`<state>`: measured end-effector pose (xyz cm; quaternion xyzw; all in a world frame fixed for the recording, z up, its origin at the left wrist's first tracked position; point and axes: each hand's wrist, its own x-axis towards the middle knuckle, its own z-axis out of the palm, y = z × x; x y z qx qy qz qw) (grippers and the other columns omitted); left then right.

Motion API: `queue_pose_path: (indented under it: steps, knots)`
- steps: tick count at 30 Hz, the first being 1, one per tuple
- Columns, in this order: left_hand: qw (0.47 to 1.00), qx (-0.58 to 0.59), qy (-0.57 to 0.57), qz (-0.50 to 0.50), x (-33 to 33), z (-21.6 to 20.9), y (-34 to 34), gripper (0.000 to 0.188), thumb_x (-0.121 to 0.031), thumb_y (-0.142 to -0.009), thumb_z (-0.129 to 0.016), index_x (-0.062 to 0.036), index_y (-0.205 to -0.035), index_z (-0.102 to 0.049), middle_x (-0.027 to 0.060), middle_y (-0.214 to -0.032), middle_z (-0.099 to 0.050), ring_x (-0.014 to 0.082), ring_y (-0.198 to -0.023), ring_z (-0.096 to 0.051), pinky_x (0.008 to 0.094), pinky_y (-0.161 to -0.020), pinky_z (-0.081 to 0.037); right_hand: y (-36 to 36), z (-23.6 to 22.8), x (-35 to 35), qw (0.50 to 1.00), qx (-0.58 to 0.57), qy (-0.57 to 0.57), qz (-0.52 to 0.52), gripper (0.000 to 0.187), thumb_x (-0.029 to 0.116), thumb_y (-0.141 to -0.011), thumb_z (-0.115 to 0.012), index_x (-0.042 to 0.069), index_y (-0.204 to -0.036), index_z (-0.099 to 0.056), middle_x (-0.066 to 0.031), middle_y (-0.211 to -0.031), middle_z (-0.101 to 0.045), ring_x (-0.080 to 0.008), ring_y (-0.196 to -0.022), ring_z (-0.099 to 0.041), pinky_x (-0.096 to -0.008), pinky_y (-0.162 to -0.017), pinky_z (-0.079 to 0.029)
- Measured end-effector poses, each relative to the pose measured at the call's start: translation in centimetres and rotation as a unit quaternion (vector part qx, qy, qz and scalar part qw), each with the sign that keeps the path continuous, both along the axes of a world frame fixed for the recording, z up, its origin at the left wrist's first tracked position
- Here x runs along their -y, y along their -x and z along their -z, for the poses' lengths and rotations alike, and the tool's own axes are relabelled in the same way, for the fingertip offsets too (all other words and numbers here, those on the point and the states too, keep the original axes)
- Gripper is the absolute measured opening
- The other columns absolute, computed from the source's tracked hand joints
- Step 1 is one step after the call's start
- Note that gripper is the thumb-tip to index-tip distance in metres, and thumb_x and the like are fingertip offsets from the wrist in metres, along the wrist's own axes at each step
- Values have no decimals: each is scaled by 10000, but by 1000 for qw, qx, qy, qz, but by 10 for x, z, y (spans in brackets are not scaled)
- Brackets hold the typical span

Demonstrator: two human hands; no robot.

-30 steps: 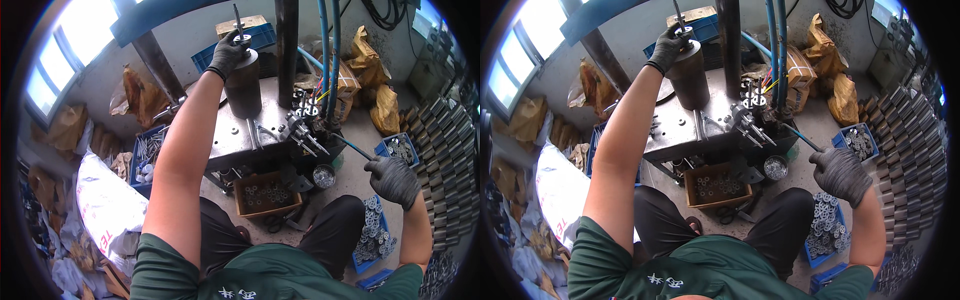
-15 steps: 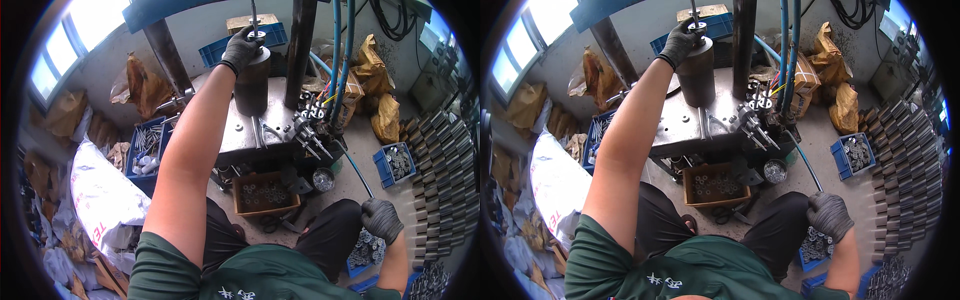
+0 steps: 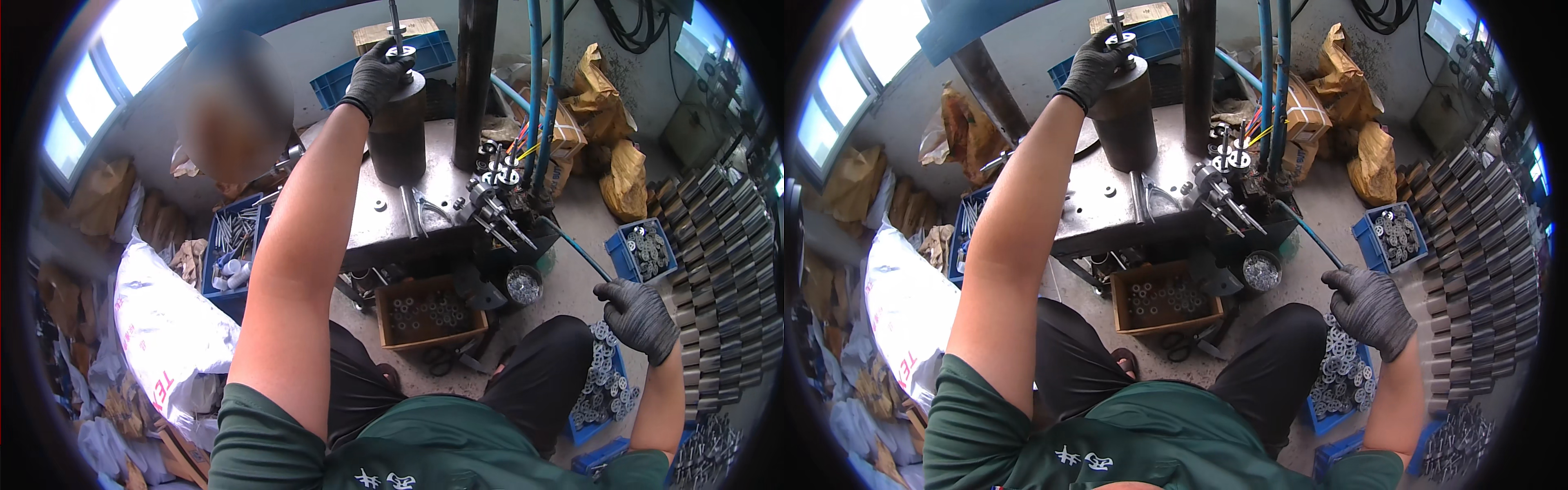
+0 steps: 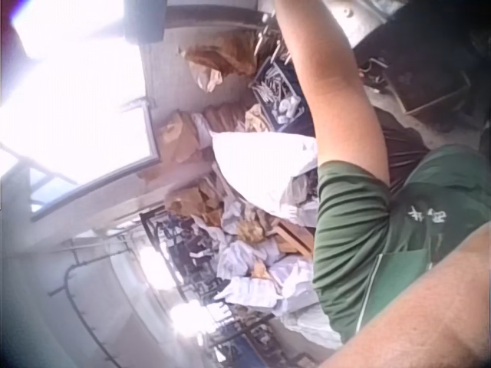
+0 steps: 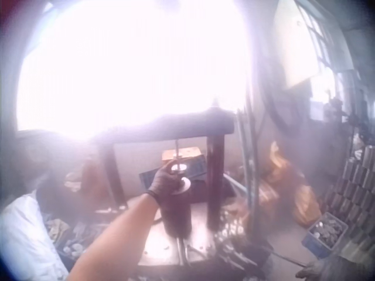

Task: Operating a press machine to assemble or process metal components.

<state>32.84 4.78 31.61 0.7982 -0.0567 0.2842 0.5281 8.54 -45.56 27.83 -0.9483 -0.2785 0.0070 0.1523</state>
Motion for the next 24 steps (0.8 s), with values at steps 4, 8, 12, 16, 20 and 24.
queue_pose_path:
  steps: [4,8,12,16,20,24]
  knots:
    - [999,-2,33,28,9,-1,2,599,-262,-885,-817,-88,-1409,-586,96,-929,-744,106,-710,-695,253,-669,-580,7,10,8,980,-74,181,-45,203,185,-843,-620,63,-951,-740,-177,-931,-719,-371,-874,-700,-464,-808,-563]
    - [1000,1,14,-4,4,2,-4,583,-253,-890,-814,-86,-1402,-591,83,-902,-732,100,-696,-687,256,-650,-575,2,4,7,990,-89,109,-9,178,157,-857,-610,46,-946,-716,-183,-912,-707,-376,-880,-695,-462,-815,-559]
    - [995,-12,85,57,-5,4,-9,508,-217,-911,-791,-83,-1369,-614,58,-865,-713,109,-682,-676,261,-648,-575,-9,-9,-1,999,23,-18,-19,123,71,-856,-637,1,-949,-675,-190,-894,-682,-386,-866,-679,-442,-782,-548]
    - [984,-25,141,106,-2,4,-9,379,-156,-925,-771,-60,-1272,-654,45,-867,-693,122,-683,-661,271,-642,-576,-53,-36,-27,956,281,-77,21,98,74,-900,-650,-5,-951,-675,-196,-887,-676,-379,-842,-680,-428,-773,-543]
    - [975,-28,173,136,6,1,-7,330,-133,-928,-764,-46,-1230,-659,58,-908,-686,126,-692,-652,272,-634,-572,-140,-63,-35,928,291,-227,52,205,166,-971,-666,-18,-1052,-701,-199,-972,-721,-350,-934,-711,-392,-829,-550]
    - [976,-30,179,116,2,2,-8,306,-145,-935,-760,-38,-1208,-671,58,-928,-680,127,-712,-654,273,-650,-574,-182,-80,-50,933,288,-181,117,313,257,-1004,-646,-27,-1123,-704,-211,-1038,-738,-350,-996,-718,-383,-866,-550]
